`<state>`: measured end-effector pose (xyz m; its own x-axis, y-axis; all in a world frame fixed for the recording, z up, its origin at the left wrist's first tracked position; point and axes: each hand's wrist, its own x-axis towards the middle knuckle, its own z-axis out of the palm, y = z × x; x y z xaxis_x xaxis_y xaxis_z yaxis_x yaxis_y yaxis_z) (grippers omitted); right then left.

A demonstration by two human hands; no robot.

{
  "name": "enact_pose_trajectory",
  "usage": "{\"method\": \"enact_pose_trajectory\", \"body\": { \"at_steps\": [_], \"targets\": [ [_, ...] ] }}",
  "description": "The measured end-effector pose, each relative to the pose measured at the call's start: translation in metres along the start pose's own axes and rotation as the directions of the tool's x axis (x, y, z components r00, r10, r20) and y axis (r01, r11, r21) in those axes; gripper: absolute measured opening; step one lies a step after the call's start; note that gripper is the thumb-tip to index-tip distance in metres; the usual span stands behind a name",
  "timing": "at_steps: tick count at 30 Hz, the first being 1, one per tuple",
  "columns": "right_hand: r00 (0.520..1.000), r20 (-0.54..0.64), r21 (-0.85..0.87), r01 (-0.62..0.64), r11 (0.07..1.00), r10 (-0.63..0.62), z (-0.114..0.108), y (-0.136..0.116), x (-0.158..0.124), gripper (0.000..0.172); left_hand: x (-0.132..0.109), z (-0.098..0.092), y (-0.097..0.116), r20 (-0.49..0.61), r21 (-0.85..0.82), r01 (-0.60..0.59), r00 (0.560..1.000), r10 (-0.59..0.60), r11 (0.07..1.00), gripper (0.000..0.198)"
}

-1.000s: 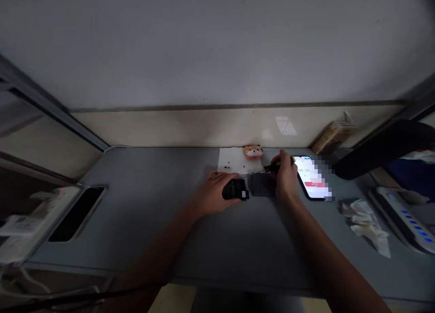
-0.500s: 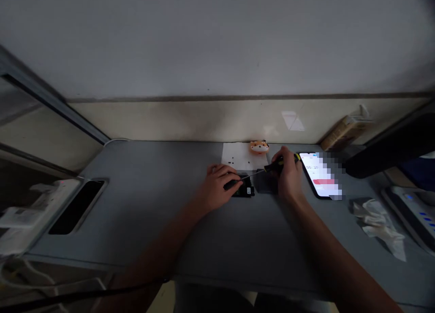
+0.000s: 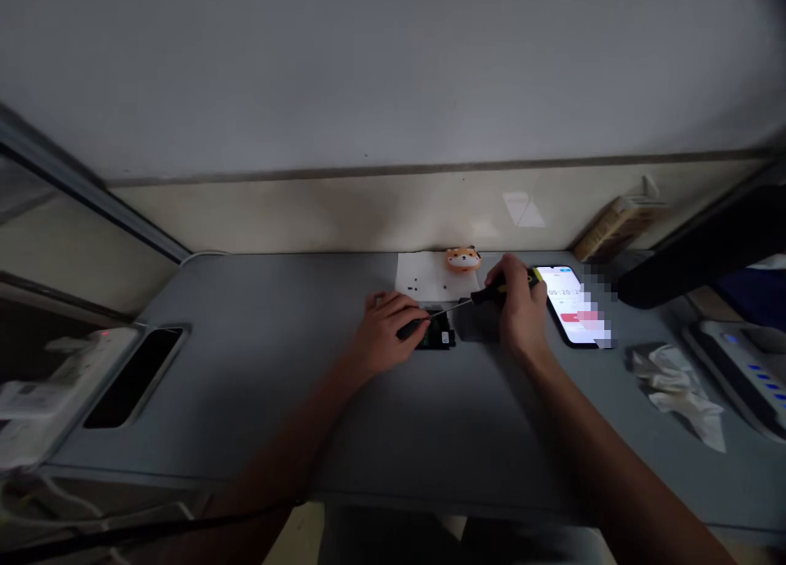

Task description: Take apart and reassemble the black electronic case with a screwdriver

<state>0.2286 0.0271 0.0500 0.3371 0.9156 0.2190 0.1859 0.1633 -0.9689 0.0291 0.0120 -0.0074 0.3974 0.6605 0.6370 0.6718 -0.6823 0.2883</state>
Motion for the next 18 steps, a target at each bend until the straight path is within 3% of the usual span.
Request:
{"method": "enact_pose_trajectory", "body": {
  "at_steps": [6, 11, 15, 18],
  "targets": [
    [0.993, 0.073, 0.019, 0.091, 0.996, -0.093, 0.0006, 0.0000, 0.0002, 0.051, 0.0005, -0.0006, 0.0021, 0.044, 0.000, 0.052, 0.998, -0.052, 0.999, 0.015],
    [0.969, 0.028, 0.058, 0.242, 0.969, -0.244, 0.0026, -0.0005, -0.0031, 0.037, 0.0001, 0.0018, 0.0033, 0.032, -0.051, 0.073, 0.997, -0.071, 0.996, 0.018],
    [0.927, 0.067, -0.008, 0.369, 0.929, -0.368, 0.0008, 0.0017, -0.0071, 0.030, 0.0006, -0.0012, 0.0060, 0.172, -0.091, 0.153, 0.976, -0.135, 0.984, 0.014],
    [0.900, 0.104, -0.083, 0.432, 0.898, -0.423, 0.0001, 0.0042, -0.0090, 0.028, 0.0018, -0.0061, 0.0050, 0.313, -0.074, 0.180, 0.938, -0.149, 0.981, 0.038]
  ]
}}
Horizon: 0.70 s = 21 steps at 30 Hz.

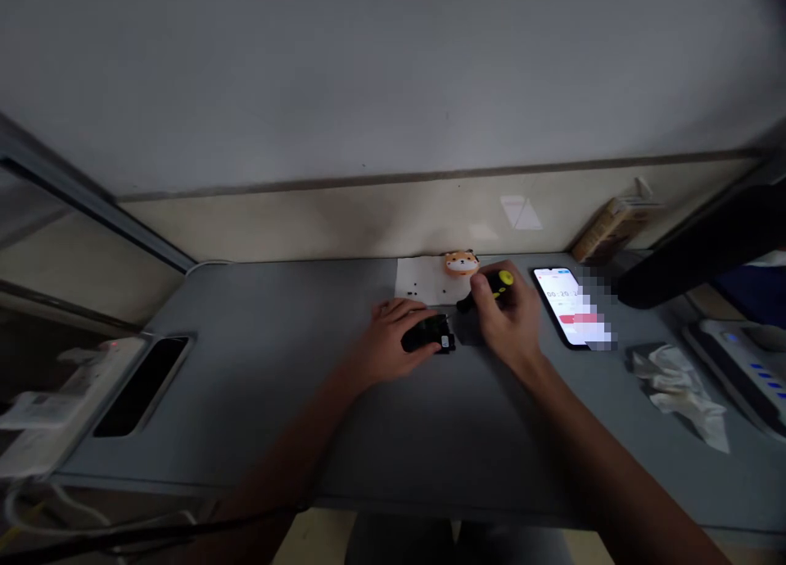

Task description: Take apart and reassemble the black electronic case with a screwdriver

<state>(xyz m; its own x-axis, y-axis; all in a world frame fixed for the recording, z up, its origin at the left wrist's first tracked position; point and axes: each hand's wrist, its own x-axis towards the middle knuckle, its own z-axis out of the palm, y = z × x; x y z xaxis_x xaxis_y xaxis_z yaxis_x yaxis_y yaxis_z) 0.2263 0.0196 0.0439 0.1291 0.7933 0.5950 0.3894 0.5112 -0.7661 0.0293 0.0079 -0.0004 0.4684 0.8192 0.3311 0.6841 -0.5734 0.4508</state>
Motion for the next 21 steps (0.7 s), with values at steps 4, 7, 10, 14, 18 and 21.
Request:
{"method": "enact_pose_trajectory", "body": {
  "at_steps": [4, 7, 10, 14, 18, 21],
  "targets": [
    [0.999, 0.038, -0.068, 0.011, 0.998, -0.008, 0.0022, 0.0029, -0.0024, 0.028, -0.0001, -0.0034, -0.0052, 0.129, 0.034, 0.028, 0.991, -0.032, 0.999, 0.064],
    [0.999, 0.047, -0.081, 0.008, 0.997, -0.004, 0.0038, 0.0052, -0.0034, 0.029, -0.0002, -0.0029, -0.0082, 0.167, 0.033, 0.032, 0.985, -0.037, 0.999, 0.067],
    [0.998, 0.067, -0.093, 0.001, 0.996, 0.005, 0.0042, 0.0069, -0.0039, 0.030, -0.0001, -0.0024, -0.0088, 0.177, 0.024, 0.023, 0.984, -0.026, 0.999, 0.066],
    [0.996, 0.090, -0.096, -0.001, 0.995, 0.010, 0.0037, 0.0079, -0.0037, 0.031, 0.0007, -0.0026, -0.0079, 0.177, 0.020, 0.020, 0.984, -0.024, 1.000, 0.065],
    [0.996, 0.084, -0.096, -0.005, 0.995, 0.014, 0.0038, 0.0081, -0.0037, 0.031, 0.0011, -0.0022, -0.0076, 0.166, 0.001, 0.009, 0.986, -0.009, 1.000, 0.061],
    [0.995, 0.098, -0.097, -0.026, 0.995, 0.035, 0.0038, 0.0076, -0.0039, 0.031, 0.0007, -0.0013, -0.0077, 0.146, -0.015, -0.008, 0.989, 0.010, 1.000, 0.057]
  ]
}}
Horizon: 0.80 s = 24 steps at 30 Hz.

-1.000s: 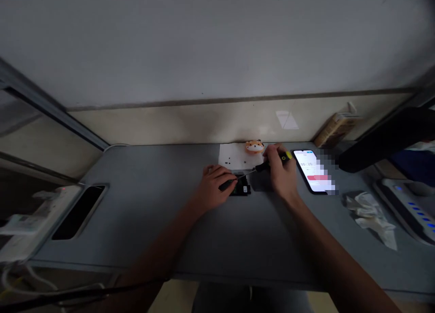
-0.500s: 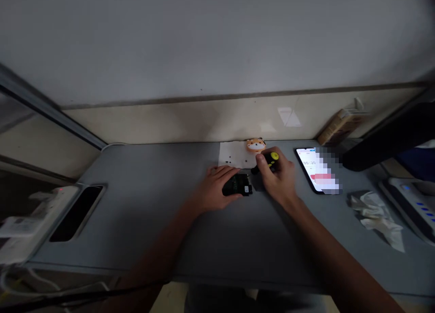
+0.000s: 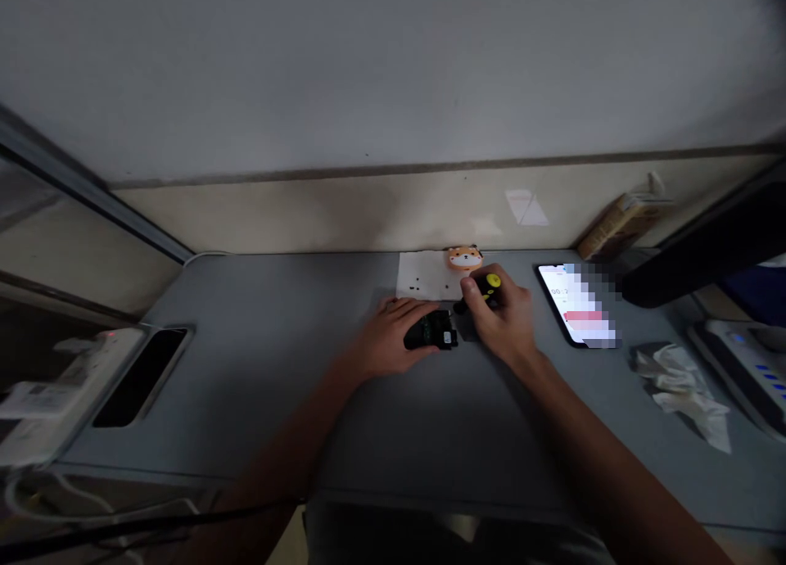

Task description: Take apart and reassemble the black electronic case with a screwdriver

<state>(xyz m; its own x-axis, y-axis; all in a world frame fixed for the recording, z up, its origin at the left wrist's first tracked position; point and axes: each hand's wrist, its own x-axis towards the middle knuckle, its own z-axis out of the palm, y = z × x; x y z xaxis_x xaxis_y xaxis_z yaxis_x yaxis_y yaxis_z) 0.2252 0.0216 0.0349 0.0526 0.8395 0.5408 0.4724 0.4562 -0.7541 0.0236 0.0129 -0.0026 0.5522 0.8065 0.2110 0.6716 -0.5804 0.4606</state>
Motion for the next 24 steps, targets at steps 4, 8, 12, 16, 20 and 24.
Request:
{"method": "enact_pose_trajectory", "body": {
  "at_steps": [4, 8, 12, 16, 20, 24],
  "targets": [
    [0.999, 0.020, 0.011, -0.029, 1.000, 0.029, -0.0008, -0.0016, 0.0003, 0.032, -0.0006, 0.0004, 0.0006, -0.019, -0.004, -0.016, 1.000, 0.016, 1.000, 0.055],
    [0.999, -0.002, 0.021, -0.033, 0.999, 0.033, -0.0013, -0.0015, 0.0013, 0.032, -0.0006, 0.0004, 0.0015, -0.028, -0.004, -0.028, 0.999, 0.028, 1.000, 0.053],
    [0.999, -0.032, 0.020, -0.020, 1.000, 0.021, -0.0012, -0.0005, 0.0022, 0.033, -0.0005, 0.0004, 0.0019, -0.030, -0.004, -0.026, 0.999, 0.026, 1.000, 0.051],
    [0.999, -0.038, 0.028, -0.026, 0.999, 0.027, -0.0008, 0.0008, 0.0024, 0.031, -0.0006, 0.0000, 0.0023, -0.027, -0.006, -0.026, 0.999, 0.025, 1.000, 0.051],
    [0.999, -0.031, 0.036, -0.025, 0.999, 0.026, -0.0002, 0.0028, 0.0016, 0.029, -0.0007, 0.0005, 0.0023, -0.033, -0.007, -0.025, 0.999, 0.024, 1.000, 0.050],
    [1.000, -0.009, 0.029, -0.021, 0.999, 0.021, -0.0006, 0.0018, 0.0008, 0.029, -0.0005, 0.0002, 0.0030, -0.031, 0.001, -0.027, 0.999, 0.027, 1.000, 0.045]
  ]
}}
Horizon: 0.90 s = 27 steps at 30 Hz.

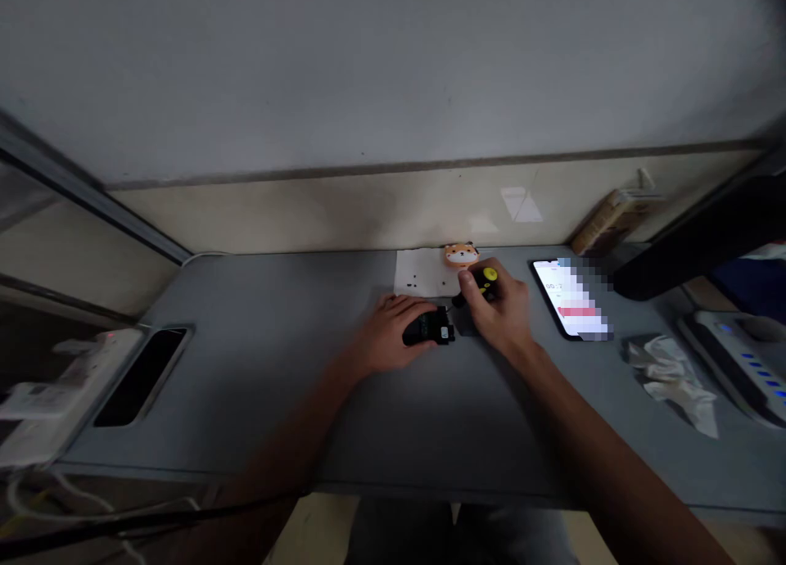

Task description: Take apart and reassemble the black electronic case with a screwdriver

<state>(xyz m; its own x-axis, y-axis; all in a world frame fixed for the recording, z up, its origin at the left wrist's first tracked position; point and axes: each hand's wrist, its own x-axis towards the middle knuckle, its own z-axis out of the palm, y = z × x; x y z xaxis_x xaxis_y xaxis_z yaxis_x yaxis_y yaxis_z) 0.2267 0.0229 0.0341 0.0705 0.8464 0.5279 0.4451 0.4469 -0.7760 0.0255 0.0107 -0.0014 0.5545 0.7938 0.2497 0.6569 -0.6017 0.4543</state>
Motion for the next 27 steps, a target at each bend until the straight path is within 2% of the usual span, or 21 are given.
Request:
{"method": "enact_pose_trajectory", "body": {
  "at_steps": [9, 16, 22, 24, 27],
  "targets": [
    [0.999, 0.033, -0.029, 0.031, 0.999, -0.030, -0.001, -0.006, -0.001, 0.031, 0.000, -0.002, 0.002, -0.002, 0.003, 0.005, 1.000, -0.005, 1.000, 0.040],
    [0.997, 0.040, -0.038, 0.070, 0.997, -0.068, 0.000, -0.005, -0.004, 0.031, -0.001, 0.000, 0.000, -0.023, -0.010, -0.057, 0.998, 0.057, 0.998, 0.028],
    [0.998, 0.047, -0.002, 0.037, 0.999, -0.037, 0.000, -0.007, -0.002, 0.029, -0.001, 0.000, -0.001, -0.022, -0.005, -0.054, 0.998, 0.054, 0.999, 0.020],
    [0.997, 0.075, 0.013, 0.003, 1.000, -0.004, -0.001, -0.007, 0.000, 0.027, -0.001, 0.001, -0.001, -0.021, 0.001, -0.044, 0.999, 0.044, 0.999, 0.021],
    [0.984, 0.179, 0.053, -0.030, 0.998, 0.020, -0.002, -0.004, 0.006, 0.026, 0.000, 0.001, 0.000, -0.020, 0.002, -0.035, 0.999, 0.035, 0.999, 0.024]
  ]
}}
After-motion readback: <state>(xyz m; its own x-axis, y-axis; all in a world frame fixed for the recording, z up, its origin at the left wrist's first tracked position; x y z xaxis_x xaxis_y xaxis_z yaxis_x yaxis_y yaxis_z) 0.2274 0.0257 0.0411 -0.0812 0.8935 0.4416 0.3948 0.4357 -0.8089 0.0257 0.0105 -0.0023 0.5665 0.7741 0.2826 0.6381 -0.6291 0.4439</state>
